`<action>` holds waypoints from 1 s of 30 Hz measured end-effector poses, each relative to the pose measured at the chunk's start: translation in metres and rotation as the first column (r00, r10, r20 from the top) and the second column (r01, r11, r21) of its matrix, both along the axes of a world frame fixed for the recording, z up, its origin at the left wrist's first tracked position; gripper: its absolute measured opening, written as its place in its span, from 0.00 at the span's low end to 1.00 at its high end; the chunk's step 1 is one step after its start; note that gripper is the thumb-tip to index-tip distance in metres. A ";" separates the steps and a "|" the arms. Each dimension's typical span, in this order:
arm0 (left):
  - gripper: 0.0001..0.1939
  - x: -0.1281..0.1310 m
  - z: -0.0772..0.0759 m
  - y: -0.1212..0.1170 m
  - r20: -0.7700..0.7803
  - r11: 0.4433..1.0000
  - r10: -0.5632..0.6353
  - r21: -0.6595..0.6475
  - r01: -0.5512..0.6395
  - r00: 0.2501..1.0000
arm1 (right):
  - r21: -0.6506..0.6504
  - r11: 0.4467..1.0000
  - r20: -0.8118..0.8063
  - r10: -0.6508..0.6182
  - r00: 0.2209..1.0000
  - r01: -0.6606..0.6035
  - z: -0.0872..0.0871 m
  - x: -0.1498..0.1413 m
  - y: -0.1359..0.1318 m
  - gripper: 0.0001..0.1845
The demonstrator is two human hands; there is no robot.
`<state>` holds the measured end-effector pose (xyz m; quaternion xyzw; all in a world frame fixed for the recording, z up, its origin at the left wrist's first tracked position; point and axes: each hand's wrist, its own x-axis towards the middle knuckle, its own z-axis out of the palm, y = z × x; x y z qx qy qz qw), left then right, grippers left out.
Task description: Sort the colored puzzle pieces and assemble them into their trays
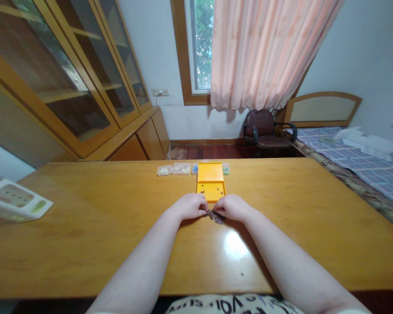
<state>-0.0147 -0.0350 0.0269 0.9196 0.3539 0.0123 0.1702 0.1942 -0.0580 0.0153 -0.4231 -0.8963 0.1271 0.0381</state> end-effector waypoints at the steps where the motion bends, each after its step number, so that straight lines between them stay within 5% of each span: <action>1: 0.04 0.000 0.000 0.000 -0.004 1.000 0.004 0.003 -0.004 1.000 | 0.002 1.000 -0.002 -0.005 1.000 0.005 0.000 0.000 0.000 0.12; 9: 0.05 0.000 0.002 -0.001 -0.021 1.000 0.030 0.000 -0.030 0.999 | -0.016 0.996 -0.027 -0.088 0.996 0.087 0.004 0.001 -0.001 0.10; 14: 0.06 -0.001 0.001 -0.001 0.005 0.999 0.031 -0.019 -0.031 1.000 | 0.083 0.946 -0.151 -0.299 0.942 0.314 0.004 0.005 0.003 0.14; 19: 0.06 0.000 -0.003 0.001 -0.003 0.999 0.041 -0.011 -0.041 0.999 | 0.070 0.897 -0.102 -0.428 0.898 0.436 0.004 0.011 0.008 0.17; 30: 0.07 -0.001 0.004 -0.001 0.013 0.999 0.050 -0.004 -0.050 0.999 | -0.028 0.947 0.008 -0.320 0.947 0.320 0.005 0.020 0.014 0.15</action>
